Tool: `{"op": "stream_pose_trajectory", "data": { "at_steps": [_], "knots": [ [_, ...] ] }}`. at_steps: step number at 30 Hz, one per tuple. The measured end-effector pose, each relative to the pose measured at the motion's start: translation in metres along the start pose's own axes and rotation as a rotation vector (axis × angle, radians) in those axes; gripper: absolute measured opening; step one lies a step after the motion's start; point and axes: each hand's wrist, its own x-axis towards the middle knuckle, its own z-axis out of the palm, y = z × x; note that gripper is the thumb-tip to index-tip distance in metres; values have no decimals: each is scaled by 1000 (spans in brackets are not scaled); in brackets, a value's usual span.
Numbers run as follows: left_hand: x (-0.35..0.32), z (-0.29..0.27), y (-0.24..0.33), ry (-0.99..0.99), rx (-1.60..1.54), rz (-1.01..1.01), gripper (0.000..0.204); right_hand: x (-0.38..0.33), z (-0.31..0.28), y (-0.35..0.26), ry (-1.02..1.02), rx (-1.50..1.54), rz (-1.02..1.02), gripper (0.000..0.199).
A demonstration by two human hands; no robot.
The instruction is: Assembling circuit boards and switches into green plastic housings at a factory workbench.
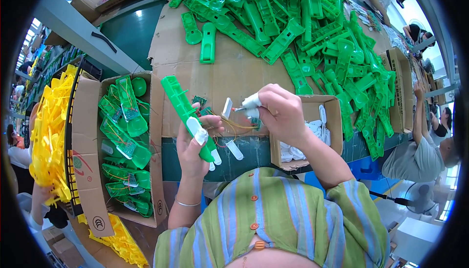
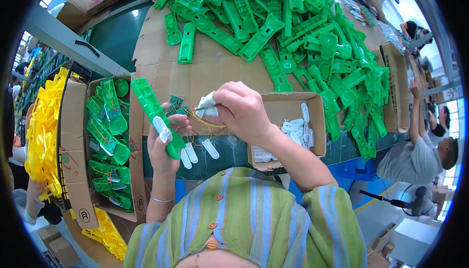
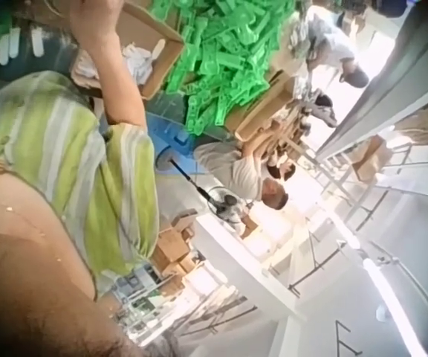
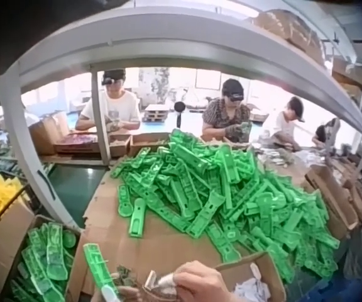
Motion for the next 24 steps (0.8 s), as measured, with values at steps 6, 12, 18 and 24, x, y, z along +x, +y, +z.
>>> {"op": "stream_pose_trajectory", "data": {
  "at_steps": [6, 12, 18, 24],
  "knots": [
    [2, 3, 1, -12, 134, 70, 72, 11, -6, 11, -172, -130, 38, 17],
    [-2, 20, 8, -70, 24, 45, 75, 7, -4, -8, -282, 567, 475, 6],
    [-11, 31, 7, 5, 339, 221, 76, 6, -5, -10, -206, 172, 220, 11],
    [3, -18, -5, -202, -227, -158, 61, 1, -1, -29, -183, 412, 213, 14]
  ]
}}
